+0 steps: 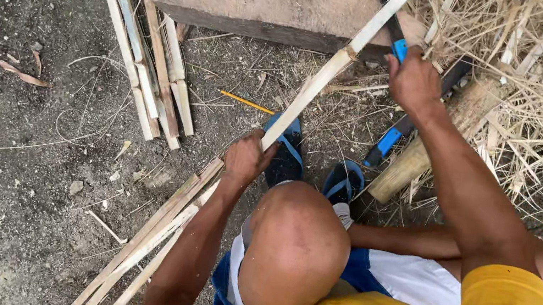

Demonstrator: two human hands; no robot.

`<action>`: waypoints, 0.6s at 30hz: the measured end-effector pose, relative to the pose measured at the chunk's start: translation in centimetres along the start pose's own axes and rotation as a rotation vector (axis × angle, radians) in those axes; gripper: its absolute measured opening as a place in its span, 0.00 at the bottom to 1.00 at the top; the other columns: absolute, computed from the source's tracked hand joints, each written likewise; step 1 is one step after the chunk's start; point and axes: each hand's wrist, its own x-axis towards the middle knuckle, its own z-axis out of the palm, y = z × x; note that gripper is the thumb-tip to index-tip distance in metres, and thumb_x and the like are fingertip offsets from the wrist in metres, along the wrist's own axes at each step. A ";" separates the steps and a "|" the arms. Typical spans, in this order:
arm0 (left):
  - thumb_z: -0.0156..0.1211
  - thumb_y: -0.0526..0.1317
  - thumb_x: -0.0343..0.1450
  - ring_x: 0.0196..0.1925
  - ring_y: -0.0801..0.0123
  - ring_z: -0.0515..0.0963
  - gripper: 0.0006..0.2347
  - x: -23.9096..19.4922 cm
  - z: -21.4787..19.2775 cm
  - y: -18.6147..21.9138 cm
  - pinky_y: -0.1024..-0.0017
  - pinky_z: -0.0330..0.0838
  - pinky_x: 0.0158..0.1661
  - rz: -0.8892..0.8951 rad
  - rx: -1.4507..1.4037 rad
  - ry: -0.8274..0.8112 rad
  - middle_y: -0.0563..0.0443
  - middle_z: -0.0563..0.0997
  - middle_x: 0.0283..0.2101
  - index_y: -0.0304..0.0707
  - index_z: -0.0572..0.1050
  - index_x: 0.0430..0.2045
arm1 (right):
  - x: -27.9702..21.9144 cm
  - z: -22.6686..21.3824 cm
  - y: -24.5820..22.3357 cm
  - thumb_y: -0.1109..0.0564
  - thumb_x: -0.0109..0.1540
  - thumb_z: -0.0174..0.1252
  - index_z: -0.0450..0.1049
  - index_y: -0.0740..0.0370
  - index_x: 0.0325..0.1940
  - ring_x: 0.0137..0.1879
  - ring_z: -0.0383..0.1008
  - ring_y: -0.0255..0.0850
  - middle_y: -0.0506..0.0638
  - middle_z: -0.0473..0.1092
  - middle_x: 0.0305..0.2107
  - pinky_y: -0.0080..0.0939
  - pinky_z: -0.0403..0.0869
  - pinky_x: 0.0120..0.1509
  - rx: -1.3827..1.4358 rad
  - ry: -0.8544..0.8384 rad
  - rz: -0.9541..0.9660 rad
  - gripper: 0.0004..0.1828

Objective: The person splits bamboo poles into thin strips using a machete and a wooden block. They repeatedly strike the bamboo to separate it and then use a saw to cut the strips to length.

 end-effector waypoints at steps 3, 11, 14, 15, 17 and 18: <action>0.58 0.52 0.75 0.38 0.39 0.84 0.19 1.6 0.2 1.0 0.47 0.78 0.40 -0.044 0.084 -0.064 0.32 0.84 0.36 0.37 0.72 0.51 | -2.0 3.5 -3.3 0.42 0.74 0.44 0.65 0.74 0.56 0.33 0.80 0.60 0.65 0.76 0.28 0.59 0.77 0.35 -0.199 -0.182 -0.156 0.27; 0.60 0.47 0.71 0.18 0.50 0.81 0.13 -11.4 -4.0 -10.6 0.53 0.73 0.20 -0.061 0.338 0.022 0.37 0.80 0.22 0.38 0.71 0.43 | 2.2 -2.4 2.6 0.35 0.75 0.41 0.67 0.69 0.55 0.27 0.79 0.52 0.57 0.74 0.22 0.54 0.76 0.29 -0.358 -0.143 -0.063 0.32; 0.55 0.48 0.77 0.16 0.56 0.79 0.12 -9.5 -2.0 -9.7 0.60 0.72 0.16 -0.160 0.300 -0.116 0.40 0.79 0.21 0.37 0.69 0.43 | -0.9 1.0 -1.6 0.37 0.76 0.39 0.63 0.71 0.60 0.24 0.77 0.52 0.57 0.74 0.20 0.52 0.74 0.25 -0.255 -0.165 -0.116 0.31; 0.56 0.49 0.77 0.16 0.56 0.78 0.14 -8.0 -0.8 -9.0 0.59 0.71 0.16 -0.129 0.302 -0.112 0.40 0.79 0.20 0.36 0.69 0.42 | -1.8 2.2 -2.6 0.38 0.76 0.36 0.59 0.72 0.63 0.23 0.78 0.52 0.56 0.74 0.20 0.51 0.74 0.25 -0.240 -0.315 -0.143 0.32; 0.58 0.50 0.76 0.18 0.56 0.78 0.14 -7.5 0.2 -9.6 0.59 0.72 0.17 -0.133 0.280 -0.079 0.41 0.80 0.21 0.36 0.70 0.42 | -4.2 3.5 -2.1 0.37 0.71 0.38 0.64 0.62 0.55 0.28 0.78 0.50 0.53 0.74 0.27 0.49 0.75 0.26 -0.386 -0.282 -0.593 0.26; 0.59 0.49 0.76 0.19 0.56 0.80 0.14 -8.2 0.3 -10.7 0.58 0.74 0.18 -0.168 0.257 -0.050 0.41 0.81 0.23 0.37 0.70 0.43 | -4.6 3.8 -1.5 0.37 0.68 0.40 0.67 0.57 0.51 0.31 0.79 0.49 0.51 0.74 0.30 0.47 0.75 0.26 -0.462 -0.260 -0.819 0.24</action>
